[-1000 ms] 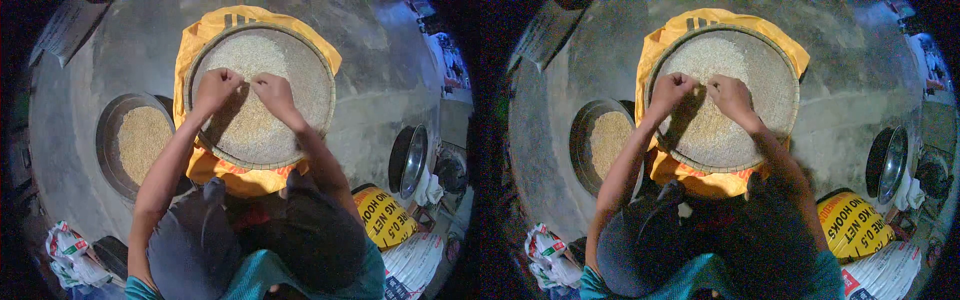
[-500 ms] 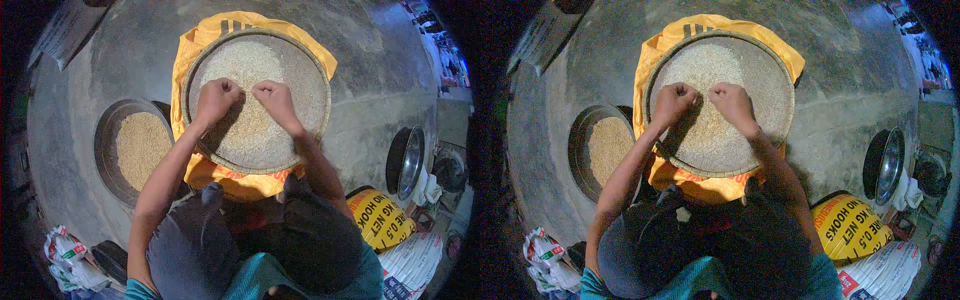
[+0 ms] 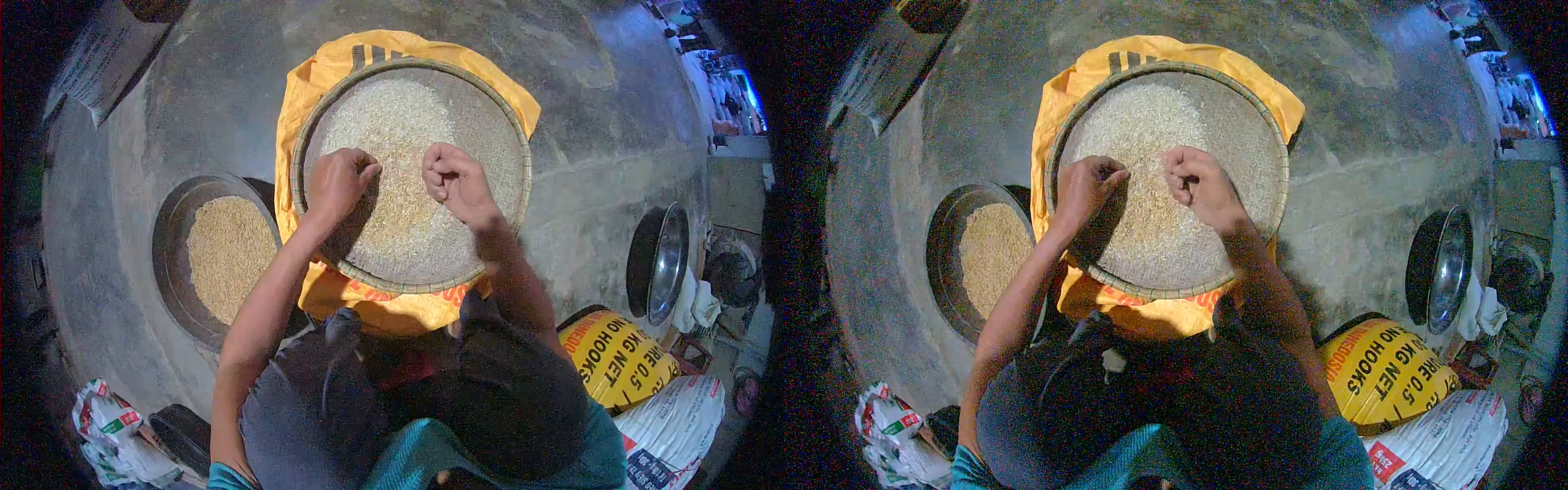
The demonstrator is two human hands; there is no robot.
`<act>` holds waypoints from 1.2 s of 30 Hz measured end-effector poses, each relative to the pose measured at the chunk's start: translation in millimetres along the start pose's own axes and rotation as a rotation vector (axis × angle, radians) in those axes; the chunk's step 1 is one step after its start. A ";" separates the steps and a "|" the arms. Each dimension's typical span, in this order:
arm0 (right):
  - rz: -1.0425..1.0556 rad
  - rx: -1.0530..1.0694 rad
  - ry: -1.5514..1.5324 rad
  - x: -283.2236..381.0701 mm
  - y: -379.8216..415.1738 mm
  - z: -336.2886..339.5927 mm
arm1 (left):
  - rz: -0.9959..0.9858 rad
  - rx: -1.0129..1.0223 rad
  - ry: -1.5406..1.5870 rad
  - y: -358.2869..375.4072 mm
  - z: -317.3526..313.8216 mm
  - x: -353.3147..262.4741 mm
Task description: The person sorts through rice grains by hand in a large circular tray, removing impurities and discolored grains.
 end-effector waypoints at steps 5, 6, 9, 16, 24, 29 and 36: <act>0.322 -0.414 1.021 -23.1 2.3 -14.9 | 0.217 0.049 0.254 -4.0 0.7 -2.3; 0.340 -0.427 1.232 -26.7 1.3 -15.9 | 0.267 0.061 0.468 -5.9 -2.6 6.1; 0.374 -0.438 1.561 -31.4 4.6 -28.7 | 0.458 0.144 0.935 -6.4 4.6 3.4; 0.399 -0.340 1.052 -28.2 1.5 -21.8 | 0.484 0.258 1.117 -0.4 14.7 0.7; 0.020 -0.245 0.345 -13.5 7.2 -13.5 | 0.143 0.142 0.182 16.5 14.3 1.7; 0.276 -0.497 1.280 -26.5 0.6 -31.0 | -0.003 0.125 -0.014 19.7 14.2 -8.4; 0.431 -0.481 1.437 -31.6 -0.9 -41.1 | 0.223 0.150 0.377 10.4 4.5 13.9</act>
Point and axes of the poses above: each hand's wrist, its own y-axis away from the middle knuckle, its own z-axis out of the back of the hand, x = y × z, the point moved 1 cm from there along -y, towards the middle knuckle, and after that the axes turned 4 degrees about -x, right-handed, at the moved point
